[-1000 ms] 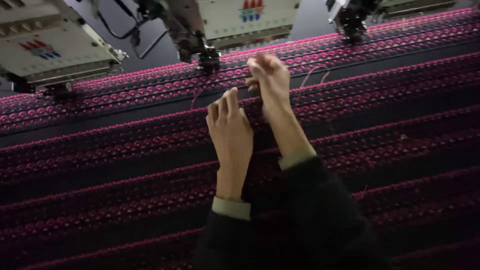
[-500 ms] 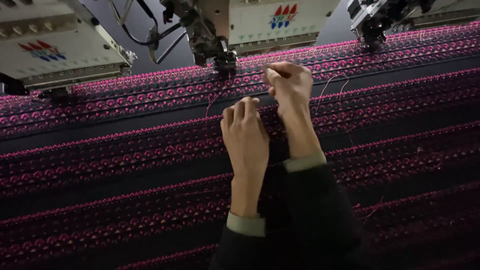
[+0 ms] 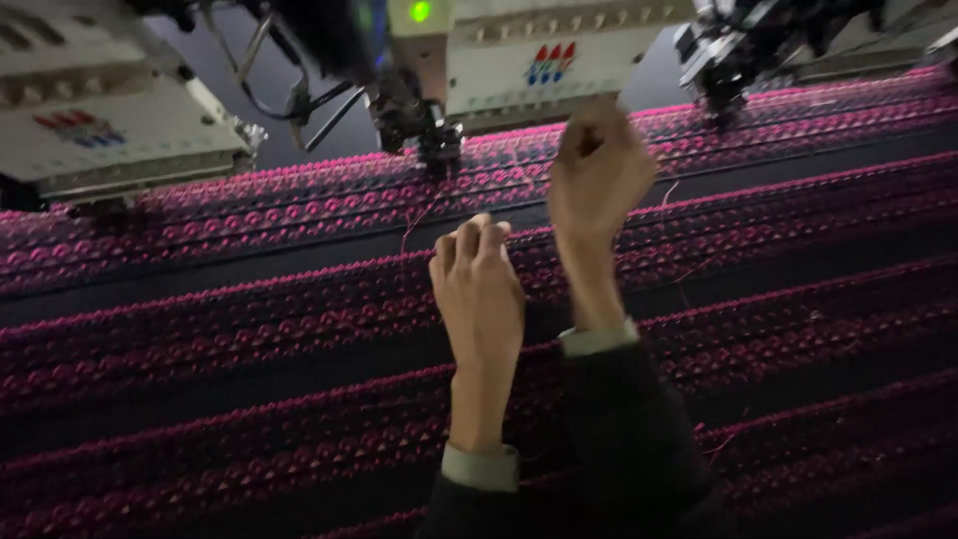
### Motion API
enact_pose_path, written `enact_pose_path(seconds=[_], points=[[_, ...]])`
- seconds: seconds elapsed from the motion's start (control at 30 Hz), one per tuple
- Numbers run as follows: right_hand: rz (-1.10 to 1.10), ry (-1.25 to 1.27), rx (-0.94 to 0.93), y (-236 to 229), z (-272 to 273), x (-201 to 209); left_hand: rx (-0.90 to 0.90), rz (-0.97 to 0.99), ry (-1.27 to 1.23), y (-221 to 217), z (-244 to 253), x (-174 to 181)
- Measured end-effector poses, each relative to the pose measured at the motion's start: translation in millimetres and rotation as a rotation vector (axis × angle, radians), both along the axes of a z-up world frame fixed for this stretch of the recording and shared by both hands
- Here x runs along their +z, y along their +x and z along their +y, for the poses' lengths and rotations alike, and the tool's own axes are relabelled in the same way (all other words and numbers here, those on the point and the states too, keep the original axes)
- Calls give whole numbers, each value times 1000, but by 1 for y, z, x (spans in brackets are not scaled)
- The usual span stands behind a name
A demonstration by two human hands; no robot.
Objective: Threading needles on an industrial embroidery machine
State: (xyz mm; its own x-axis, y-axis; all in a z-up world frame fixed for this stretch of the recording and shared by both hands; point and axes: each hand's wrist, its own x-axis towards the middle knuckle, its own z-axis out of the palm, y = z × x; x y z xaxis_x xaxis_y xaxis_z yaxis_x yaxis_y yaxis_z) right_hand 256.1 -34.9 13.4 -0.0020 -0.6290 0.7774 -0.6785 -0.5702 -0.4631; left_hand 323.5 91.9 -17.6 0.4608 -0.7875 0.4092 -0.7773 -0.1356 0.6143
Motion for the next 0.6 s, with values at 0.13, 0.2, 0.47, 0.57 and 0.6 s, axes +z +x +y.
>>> enact_pose_path(seconds=[0.13, 0.2, 0.47, 0.57, 0.6], points=[[-2, 239, -134, 8, 5, -28, -9, -35, -43, -2, 1, -2], [-54, 339, -87, 13, 13, -23, 11, -55, -68, -2, 2, 2], [36, 620, -170, 34, -5, -41, 4, 33, -117, -1, 8, 5], [-12, 649, -257, 46, -20, -55, 3, 7, -82, 1, 6, -7], [-67, 620, -322, 50, -25, -61, 5, -22, -48, 1, 5, -15]])
